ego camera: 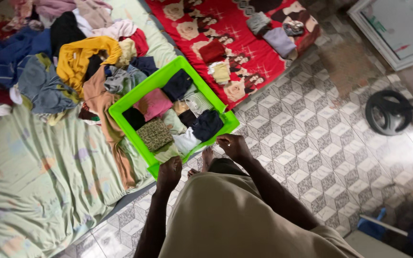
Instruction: The person folds several items of clothing, including a pink shirt, a patterned garment, and a white t-shirt, by hand on a bed and places them into a green plastic bin.
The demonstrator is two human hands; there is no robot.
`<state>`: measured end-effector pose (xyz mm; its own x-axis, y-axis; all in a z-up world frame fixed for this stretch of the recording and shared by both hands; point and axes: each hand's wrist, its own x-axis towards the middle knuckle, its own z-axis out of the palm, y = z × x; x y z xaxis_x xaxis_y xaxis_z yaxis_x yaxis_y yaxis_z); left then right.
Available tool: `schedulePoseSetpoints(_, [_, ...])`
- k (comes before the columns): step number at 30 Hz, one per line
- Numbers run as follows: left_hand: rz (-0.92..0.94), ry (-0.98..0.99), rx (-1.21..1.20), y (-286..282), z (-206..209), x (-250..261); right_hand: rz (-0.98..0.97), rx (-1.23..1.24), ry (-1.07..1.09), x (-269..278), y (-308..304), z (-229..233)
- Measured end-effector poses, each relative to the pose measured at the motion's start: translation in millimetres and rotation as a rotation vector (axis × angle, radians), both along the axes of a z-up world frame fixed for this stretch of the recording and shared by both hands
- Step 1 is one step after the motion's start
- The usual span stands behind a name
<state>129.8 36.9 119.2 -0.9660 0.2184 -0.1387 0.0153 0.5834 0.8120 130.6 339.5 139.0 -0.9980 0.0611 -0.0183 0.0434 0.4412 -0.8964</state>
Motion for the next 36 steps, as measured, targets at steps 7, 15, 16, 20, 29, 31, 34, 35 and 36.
schedulePoseSetpoints(7, [-0.139,0.048,0.009,8.8,-15.6,29.3,-0.120,0.010,-0.101,57.4,10.9,4.3])
schedulePoseSetpoints(15, [-0.142,0.108,0.028,41.0,-15.8,49.9,-0.176,-0.031,-0.155,77.7,45.6,-6.0])
schedulePoseSetpoints(16, [-0.134,0.091,0.021,48.8,-14.7,47.9,-0.175,-0.030,-0.147,76.0,55.0,-6.8])
schedulePoseSetpoints(20, [-0.112,0.021,-0.023,91.8,-8.0,41.9,-0.145,-0.056,-0.156,79.8,94.7,-5.9])
schedulePoseSetpoints(29, [-0.161,0.063,-0.011,240.4,-0.8,40.0,-0.126,-0.130,-0.173,91.0,219.7,-18.4])
schedulePoseSetpoints(31, [-0.155,0.039,-0.007,269.5,5.6,37.3,-0.114,-0.067,-0.132,90.9,244.6,-19.8])
schedulePoseSetpoints(34, [-0.126,-0.036,-0.014,299.0,12.0,40.8,-0.127,-0.100,-0.217,87.0,274.1,-17.4])
schedulePoseSetpoints(35, [-0.122,-0.048,-0.010,305.5,12.7,41.6,-0.132,-0.099,-0.222,86.9,281.5,-15.7])
schedulePoseSetpoints(36, [-0.118,-0.057,-0.007,311.7,12.4,40.1,-0.137,-0.100,-0.223,86.4,288.2,-14.5])
